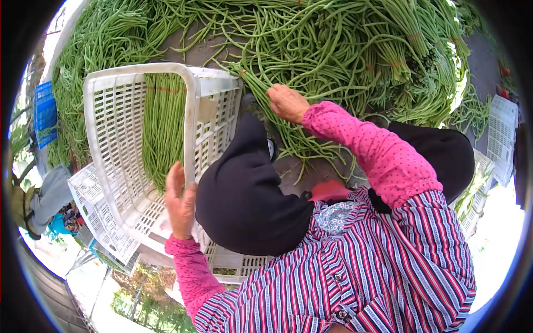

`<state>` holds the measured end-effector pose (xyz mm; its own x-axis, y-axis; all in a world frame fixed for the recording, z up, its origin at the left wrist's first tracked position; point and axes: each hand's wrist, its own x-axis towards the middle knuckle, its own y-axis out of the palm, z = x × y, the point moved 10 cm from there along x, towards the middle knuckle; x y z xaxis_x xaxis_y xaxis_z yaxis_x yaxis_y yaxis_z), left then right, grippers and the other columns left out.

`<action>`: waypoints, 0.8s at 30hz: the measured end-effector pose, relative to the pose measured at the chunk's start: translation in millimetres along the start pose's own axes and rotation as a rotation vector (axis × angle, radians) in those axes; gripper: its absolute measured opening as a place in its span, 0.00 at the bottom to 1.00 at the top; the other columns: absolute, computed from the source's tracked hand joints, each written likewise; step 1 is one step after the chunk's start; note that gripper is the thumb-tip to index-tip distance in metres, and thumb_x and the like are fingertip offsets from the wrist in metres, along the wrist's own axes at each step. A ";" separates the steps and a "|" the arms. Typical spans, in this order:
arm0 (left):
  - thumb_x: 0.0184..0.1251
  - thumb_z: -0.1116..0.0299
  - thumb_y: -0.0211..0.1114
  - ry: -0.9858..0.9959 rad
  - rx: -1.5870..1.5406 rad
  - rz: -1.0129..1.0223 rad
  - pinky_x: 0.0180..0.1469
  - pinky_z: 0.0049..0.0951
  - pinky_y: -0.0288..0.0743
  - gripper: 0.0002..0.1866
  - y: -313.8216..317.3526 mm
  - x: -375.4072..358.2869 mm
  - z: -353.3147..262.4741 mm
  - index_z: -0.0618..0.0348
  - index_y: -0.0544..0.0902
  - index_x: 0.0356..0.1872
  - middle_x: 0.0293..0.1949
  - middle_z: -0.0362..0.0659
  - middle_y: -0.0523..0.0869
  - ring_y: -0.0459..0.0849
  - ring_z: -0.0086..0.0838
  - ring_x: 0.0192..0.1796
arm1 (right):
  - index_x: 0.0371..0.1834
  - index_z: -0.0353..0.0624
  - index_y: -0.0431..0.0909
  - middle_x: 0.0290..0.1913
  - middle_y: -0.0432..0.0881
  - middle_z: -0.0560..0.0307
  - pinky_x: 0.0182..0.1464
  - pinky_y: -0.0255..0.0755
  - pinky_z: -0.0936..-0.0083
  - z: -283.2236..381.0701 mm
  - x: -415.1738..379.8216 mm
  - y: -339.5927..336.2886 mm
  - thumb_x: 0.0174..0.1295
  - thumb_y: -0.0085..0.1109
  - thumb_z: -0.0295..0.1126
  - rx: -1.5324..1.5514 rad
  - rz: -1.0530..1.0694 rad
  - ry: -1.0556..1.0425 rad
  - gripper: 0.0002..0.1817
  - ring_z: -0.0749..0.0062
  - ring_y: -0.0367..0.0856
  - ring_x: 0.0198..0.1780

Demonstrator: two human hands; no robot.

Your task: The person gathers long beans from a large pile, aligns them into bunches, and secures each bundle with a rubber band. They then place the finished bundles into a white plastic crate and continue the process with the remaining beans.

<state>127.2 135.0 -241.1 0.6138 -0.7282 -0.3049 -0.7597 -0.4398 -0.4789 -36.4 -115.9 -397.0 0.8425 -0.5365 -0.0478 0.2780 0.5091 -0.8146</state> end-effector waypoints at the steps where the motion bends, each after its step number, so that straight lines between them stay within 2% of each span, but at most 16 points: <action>1: 0.61 0.56 0.64 0.073 0.164 0.028 0.53 0.33 0.71 0.30 14.0 -1.9 8.0 0.64 0.70 0.59 0.50 0.54 0.80 0.80 0.38 0.52 | 0.35 0.38 0.71 0.37 0.74 0.45 0.45 0.73 0.58 2.2 17.1 1.2 0.55 0.50 0.28 0.026 -0.081 0.029 0.07 0.50 0.75 0.44; 2: 0.61 0.56 0.64 0.075 0.177 0.025 0.53 0.33 0.71 0.30 25.0 -4.5 5.1 0.64 0.70 0.59 0.50 0.54 0.80 0.80 0.38 0.52 | 0.35 0.38 0.71 0.38 0.74 0.45 0.45 0.73 0.59 4.7 31.6 6.6 0.55 0.50 0.28 0.017 -0.098 0.064 0.07 0.50 0.75 0.43; 4: 0.57 0.56 0.67 0.005 0.514 -0.315 0.46 0.36 0.73 0.29 8.8 -10.8 -5.1 0.63 0.72 0.56 0.43 0.55 0.82 0.82 0.43 0.45 | 0.38 0.37 0.72 0.39 0.74 0.45 0.45 0.73 0.61 5.6 57.6 18.6 0.55 0.50 0.26 -0.001 -0.080 0.162 0.09 0.51 0.75 0.44; 6: 0.56 0.58 0.68 -0.068 0.539 -0.346 0.40 0.38 0.73 0.25 1.5 -10.8 8.3 0.60 0.74 0.52 0.37 0.53 0.83 0.82 0.48 0.38 | 0.41 0.38 0.73 0.43 0.73 0.48 0.45 0.73 0.61 -3.6 79.0 38.1 0.54 0.51 0.26 -0.052 -0.075 0.269 0.11 0.56 0.73 0.47; 8: 0.56 0.59 0.68 -0.094 0.511 -0.447 0.40 0.39 0.73 0.22 -0.6 -14.2 14.7 0.59 0.77 0.49 0.36 0.50 0.84 0.83 0.46 0.36 | 0.43 0.40 0.74 0.44 0.72 0.51 0.45 0.72 0.61 -12.6 85.1 46.8 0.55 0.51 0.27 -0.061 -0.066 0.348 0.12 0.58 0.71 0.50; 10: 0.56 0.59 0.67 -0.075 0.605 -0.395 0.39 0.40 0.73 0.20 1.3 -15.5 7.7 0.58 0.78 0.46 0.35 0.49 0.84 0.82 0.46 0.36 | 0.41 0.40 0.74 0.45 0.73 0.49 0.47 0.73 0.60 -16.4 90.4 46.2 0.52 0.56 0.30 -0.020 0.012 0.308 0.13 0.56 0.72 0.50; 13: 0.56 0.59 0.67 -0.045 0.633 -0.396 0.38 0.41 0.73 0.20 3.0 -11.2 -0.2 0.58 0.77 0.46 0.35 0.49 0.84 0.82 0.46 0.35 | 0.42 0.39 0.72 0.43 0.75 0.47 0.48 0.73 0.57 -23.7 86.3 25.4 0.53 0.55 0.31 0.176 0.055 0.186 0.14 0.52 0.75 0.50; 16: 0.56 0.59 0.67 -0.015 0.629 -0.409 0.38 0.41 0.72 0.20 2.3 -9.3 -6.4 0.58 0.77 0.45 0.35 0.49 0.84 0.82 0.46 0.35 | 0.41 0.39 0.71 0.42 0.75 0.47 0.47 0.73 0.57 -38.6 71.9 -40.9 0.54 0.54 0.32 0.052 0.068 0.127 0.13 0.53 0.75 0.51; 18: 0.56 0.59 0.67 0.015 0.624 -0.420 0.38 0.41 0.72 0.19 0.7 -10.1 -12.8 0.58 0.77 0.45 0.34 0.49 0.84 0.82 0.46 0.35 | 0.38 0.39 0.71 0.38 0.74 0.48 0.45 0.73 0.62 -58.7 62.2 -99.1 0.55 0.56 0.34 -0.068 0.007 0.129 0.12 0.57 0.76 0.44; 19: 0.56 0.59 0.67 0.031 0.622 -0.426 0.38 0.41 0.72 0.19 0.3 -10.9 -16.1 0.58 0.77 0.45 0.34 0.49 0.84 0.82 0.46 0.35 | 0.37 0.39 0.71 0.37 0.74 0.51 0.44 0.72 0.62 -65.4 52.8 -135.1 0.57 0.53 0.33 -0.130 -0.061 0.097 0.10 0.60 0.76 0.43; 21: 0.56 0.59 0.67 0.066 0.607 -0.447 0.37 0.41 0.72 0.19 -0.7 -12.8 -22.9 0.58 0.77 0.45 0.34 0.48 0.84 0.82 0.46 0.35 | 0.38 0.41 0.72 0.37 0.73 0.53 0.39 0.72 0.64 -70.4 23.8 -216.5 0.56 0.58 0.36 -0.322 -0.351 -0.039 0.12 0.62 0.74 0.41; 23: 0.56 0.59 0.66 0.058 0.581 -0.468 0.37 0.42 0.72 0.19 -0.2 -13.7 -27.7 0.58 0.77 0.45 0.34 0.48 0.83 0.82 0.46 0.35 | 0.41 0.42 0.71 0.39 0.73 0.54 0.38 0.72 0.64 -78.1 -9.5 -289.5 0.54 0.59 0.39 -0.507 -0.479 0.003 0.16 0.62 0.74 0.43; 24: 0.56 0.59 0.66 -0.046 0.573 -0.451 0.37 0.42 0.72 0.19 -3.7 -8.9 -18.2 0.59 0.77 0.45 0.34 0.49 0.83 0.82 0.46 0.35 | 0.44 0.43 0.70 0.40 0.72 0.54 0.39 0.71 0.64 -86.9 -27.3 -321.1 0.54 0.60 0.39 -0.601 -0.569 0.037 0.18 0.63 0.74 0.44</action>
<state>120.7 133.5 -221.6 0.8583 -0.5131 -0.0046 -0.2073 -0.3384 -0.9179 -188.7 -323.2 -184.4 0.6287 -0.6308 0.4548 0.3548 -0.2877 -0.8896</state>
